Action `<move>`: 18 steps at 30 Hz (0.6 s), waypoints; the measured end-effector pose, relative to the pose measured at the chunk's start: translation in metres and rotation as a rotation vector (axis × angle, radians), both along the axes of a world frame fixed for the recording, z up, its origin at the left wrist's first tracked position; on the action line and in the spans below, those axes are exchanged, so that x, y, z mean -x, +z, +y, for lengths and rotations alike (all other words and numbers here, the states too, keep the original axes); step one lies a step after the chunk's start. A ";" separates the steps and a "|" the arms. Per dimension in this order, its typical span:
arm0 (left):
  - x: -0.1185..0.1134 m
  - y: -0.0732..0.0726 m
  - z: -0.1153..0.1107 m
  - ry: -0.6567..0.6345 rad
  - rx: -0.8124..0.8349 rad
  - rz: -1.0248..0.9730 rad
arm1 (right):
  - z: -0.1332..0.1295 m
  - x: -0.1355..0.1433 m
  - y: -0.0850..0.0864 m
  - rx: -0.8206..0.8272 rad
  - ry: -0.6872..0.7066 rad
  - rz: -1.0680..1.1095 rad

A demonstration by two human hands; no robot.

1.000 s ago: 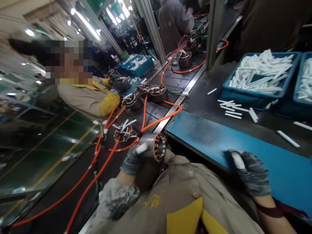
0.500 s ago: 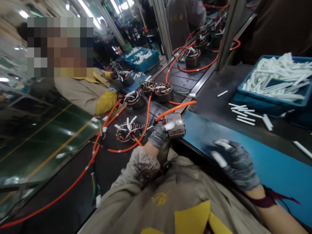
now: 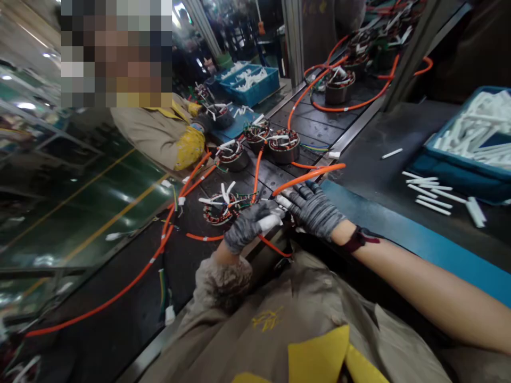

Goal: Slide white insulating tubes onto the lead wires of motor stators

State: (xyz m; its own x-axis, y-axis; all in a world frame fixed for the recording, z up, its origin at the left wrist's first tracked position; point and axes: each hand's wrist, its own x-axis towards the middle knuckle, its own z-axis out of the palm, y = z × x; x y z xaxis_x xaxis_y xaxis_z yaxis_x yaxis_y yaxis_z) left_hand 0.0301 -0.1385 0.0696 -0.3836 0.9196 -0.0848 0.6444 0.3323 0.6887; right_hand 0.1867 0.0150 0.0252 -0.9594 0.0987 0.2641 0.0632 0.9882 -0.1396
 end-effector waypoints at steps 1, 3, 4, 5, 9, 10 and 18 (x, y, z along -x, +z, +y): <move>0.009 -0.003 -0.011 0.050 -0.079 0.030 | -0.003 0.004 0.004 -0.007 -0.014 -0.029; 0.025 -0.013 -0.027 0.203 -0.195 0.235 | -0.006 0.010 0.009 -0.018 -0.030 -0.079; 0.032 -0.019 -0.031 0.262 -0.192 0.384 | -0.005 0.013 0.011 -0.019 -0.033 -0.097; 0.037 -0.025 -0.033 0.279 -0.134 0.526 | -0.004 0.015 0.013 -0.019 -0.035 -0.109; 0.048 -0.040 -0.028 0.183 0.164 0.760 | 0.006 0.019 0.017 -0.014 -0.010 -0.140; 0.049 -0.040 -0.028 0.212 0.179 0.789 | 0.010 0.018 0.017 -0.011 0.003 -0.138; 0.026 -0.064 -0.093 0.612 -0.006 0.835 | 0.066 -0.054 -0.021 0.295 -0.087 0.219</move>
State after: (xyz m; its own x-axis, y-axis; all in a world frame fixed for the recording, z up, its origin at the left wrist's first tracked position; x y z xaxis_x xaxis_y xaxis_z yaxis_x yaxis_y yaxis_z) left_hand 0.0045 -0.2311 0.0059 -0.7198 0.5471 0.4273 0.6398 0.7616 0.1025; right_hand 0.2410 0.0813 0.0038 -0.8681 0.2796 0.4103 0.0820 0.8957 -0.4369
